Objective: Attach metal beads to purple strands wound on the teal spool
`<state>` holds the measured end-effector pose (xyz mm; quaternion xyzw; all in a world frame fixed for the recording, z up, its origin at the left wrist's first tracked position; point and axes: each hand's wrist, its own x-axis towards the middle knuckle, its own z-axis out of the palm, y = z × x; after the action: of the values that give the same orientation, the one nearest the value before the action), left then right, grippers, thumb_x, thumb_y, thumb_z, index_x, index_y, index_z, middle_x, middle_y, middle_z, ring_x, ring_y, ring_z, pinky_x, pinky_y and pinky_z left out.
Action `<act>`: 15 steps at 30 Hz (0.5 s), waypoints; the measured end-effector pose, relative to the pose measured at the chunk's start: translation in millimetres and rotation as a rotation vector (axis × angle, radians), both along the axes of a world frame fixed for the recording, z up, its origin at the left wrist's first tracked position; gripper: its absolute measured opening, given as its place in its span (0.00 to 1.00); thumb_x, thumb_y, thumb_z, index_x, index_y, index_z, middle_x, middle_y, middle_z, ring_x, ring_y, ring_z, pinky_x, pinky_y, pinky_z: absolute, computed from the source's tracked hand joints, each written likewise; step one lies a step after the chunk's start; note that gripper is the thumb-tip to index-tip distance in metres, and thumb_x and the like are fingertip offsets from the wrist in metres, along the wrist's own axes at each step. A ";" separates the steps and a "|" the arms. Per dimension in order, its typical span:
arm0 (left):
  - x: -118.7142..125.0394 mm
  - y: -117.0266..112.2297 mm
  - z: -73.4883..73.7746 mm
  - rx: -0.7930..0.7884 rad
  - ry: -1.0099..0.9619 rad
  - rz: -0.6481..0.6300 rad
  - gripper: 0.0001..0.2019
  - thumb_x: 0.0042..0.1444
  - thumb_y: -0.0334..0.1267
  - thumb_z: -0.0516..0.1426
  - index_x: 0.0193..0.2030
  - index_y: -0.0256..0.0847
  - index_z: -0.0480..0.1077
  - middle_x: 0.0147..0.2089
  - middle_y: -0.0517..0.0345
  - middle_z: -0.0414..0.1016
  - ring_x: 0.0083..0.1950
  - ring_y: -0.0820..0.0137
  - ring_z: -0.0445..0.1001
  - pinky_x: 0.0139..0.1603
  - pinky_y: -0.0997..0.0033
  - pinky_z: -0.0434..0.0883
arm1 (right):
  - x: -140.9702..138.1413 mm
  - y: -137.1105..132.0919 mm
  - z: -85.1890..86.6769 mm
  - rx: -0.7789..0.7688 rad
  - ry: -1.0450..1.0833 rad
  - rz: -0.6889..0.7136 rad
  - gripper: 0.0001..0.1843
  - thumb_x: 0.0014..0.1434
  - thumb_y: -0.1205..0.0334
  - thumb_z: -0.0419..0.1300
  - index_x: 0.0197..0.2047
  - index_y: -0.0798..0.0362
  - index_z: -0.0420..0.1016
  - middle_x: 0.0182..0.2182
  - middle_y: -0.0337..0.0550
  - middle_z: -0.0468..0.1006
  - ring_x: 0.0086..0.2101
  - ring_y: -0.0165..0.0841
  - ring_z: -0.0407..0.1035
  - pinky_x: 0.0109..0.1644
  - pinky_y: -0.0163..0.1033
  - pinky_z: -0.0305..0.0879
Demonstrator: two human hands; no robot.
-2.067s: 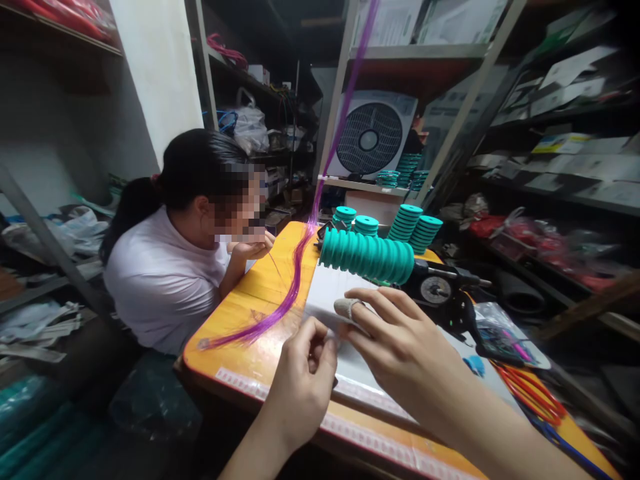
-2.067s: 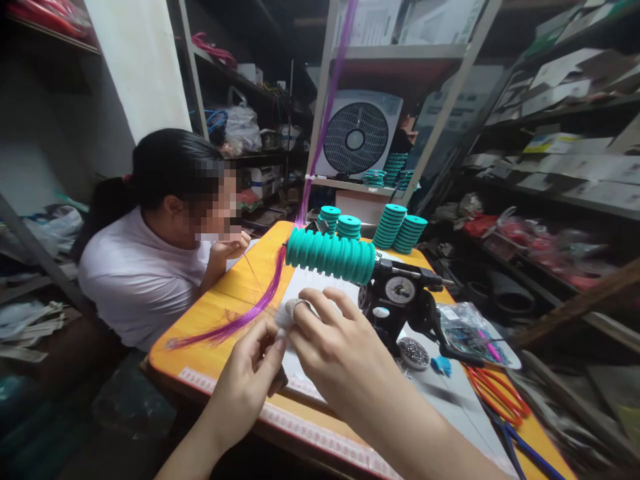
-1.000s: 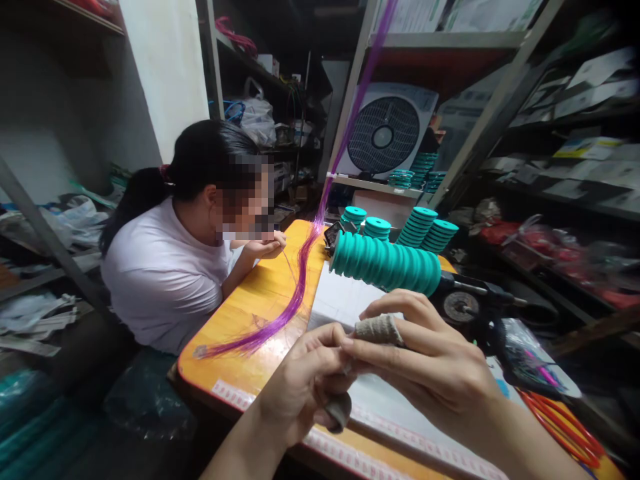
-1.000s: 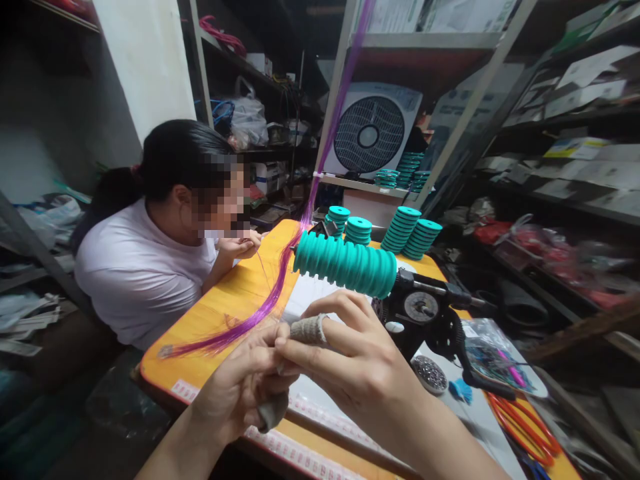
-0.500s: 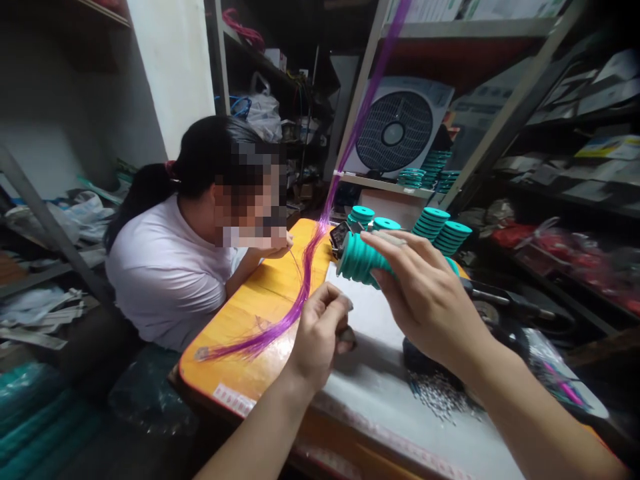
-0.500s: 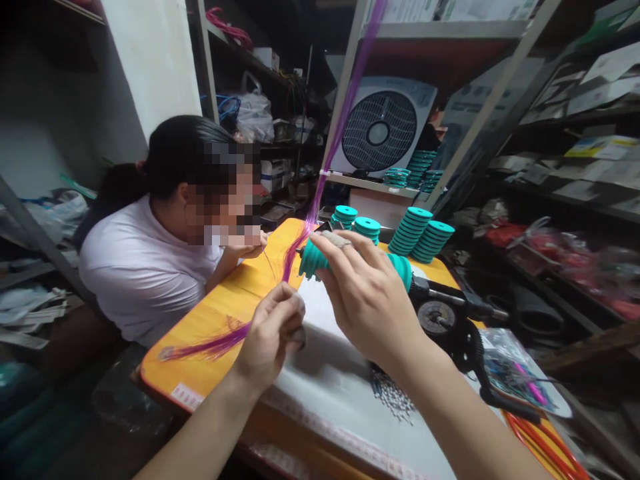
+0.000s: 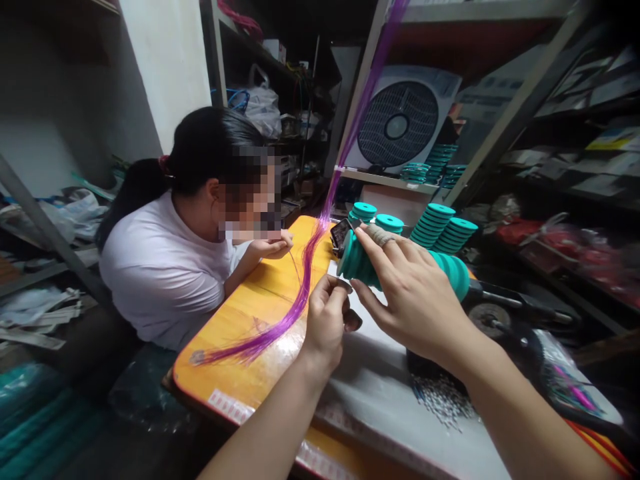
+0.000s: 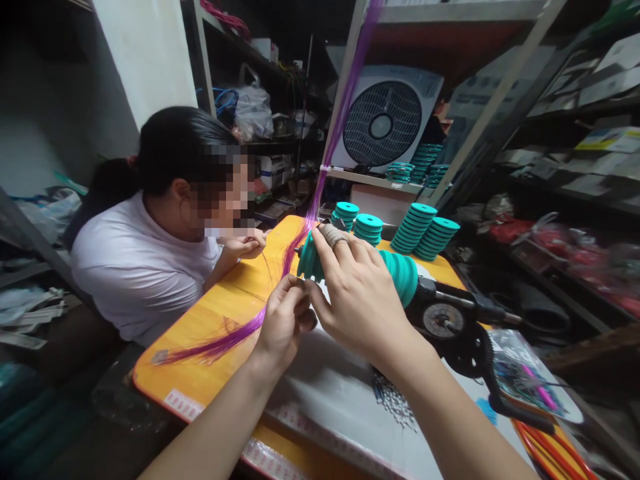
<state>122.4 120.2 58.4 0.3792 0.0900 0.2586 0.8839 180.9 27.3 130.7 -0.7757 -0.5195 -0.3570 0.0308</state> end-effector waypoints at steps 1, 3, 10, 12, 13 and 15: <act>0.9 -0.4 -0.2 -0.004 -0.004 -0.006 0.09 0.51 0.36 0.55 0.28 0.41 0.56 0.18 0.72 0.48 0.18 0.82 0.46 0.17 0.83 0.51 | 0.7 0.5 -0.4 0.005 0.000 -0.011 0.35 0.63 0.52 0.51 0.68 0.62 0.52 0.56 0.58 0.68 0.54 0.50 0.61 0.57 0.54 0.62; 1.9 -0.9 0.0 -0.009 -0.009 -0.008 0.09 0.50 0.36 0.56 0.28 0.41 0.56 0.18 0.72 0.48 0.18 0.82 0.46 0.17 0.83 0.51 | 2.8 1.5 -1.1 0.009 -0.012 -0.025 0.34 0.64 0.50 0.51 0.68 0.60 0.54 0.55 0.58 0.69 0.54 0.50 0.62 0.55 0.54 0.63; 3.6 -1.2 -0.7 0.024 -0.012 0.010 0.10 0.51 0.36 0.57 0.28 0.41 0.56 0.19 0.72 0.46 0.18 0.82 0.45 0.17 0.83 0.50 | 4.9 7.4 -1.7 0.002 -0.051 -0.049 0.32 0.63 0.54 0.53 0.66 0.60 0.57 0.52 0.59 0.70 0.51 0.51 0.62 0.52 0.53 0.63; 3.6 -2.0 -3.2 0.071 -0.023 0.018 0.11 0.54 0.39 0.57 0.29 0.41 0.57 0.19 0.72 0.46 0.18 0.82 0.46 0.18 0.83 0.53 | 3.2 10.3 -1.2 0.012 -0.048 -0.079 0.32 0.62 0.55 0.54 0.65 0.61 0.58 0.51 0.60 0.71 0.51 0.52 0.62 0.52 0.54 0.63; 2.8 -2.3 -4.8 0.093 -0.038 0.024 0.11 0.56 0.41 0.57 0.31 0.42 0.58 0.20 0.72 0.46 0.19 0.81 0.47 0.18 0.83 0.54 | 2.6 11.4 -0.8 0.017 -0.043 -0.090 0.32 0.62 0.55 0.54 0.65 0.62 0.58 0.50 0.60 0.71 0.51 0.52 0.62 0.52 0.54 0.62; -1.2 -2.5 -8.4 0.124 -0.069 0.039 0.12 0.59 0.46 0.55 0.34 0.41 0.60 0.22 0.70 0.49 0.20 0.81 0.50 0.20 0.81 0.58 | 2.5 12.2 0.3 0.022 -0.028 -0.093 0.32 0.61 0.55 0.54 0.65 0.63 0.58 0.51 0.61 0.71 0.51 0.52 0.62 0.53 0.54 0.62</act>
<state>121.2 117.7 49.9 0.4222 0.0508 0.2937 0.8561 183.4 39.5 131.0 -0.7936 -0.4792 -0.3747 0.0152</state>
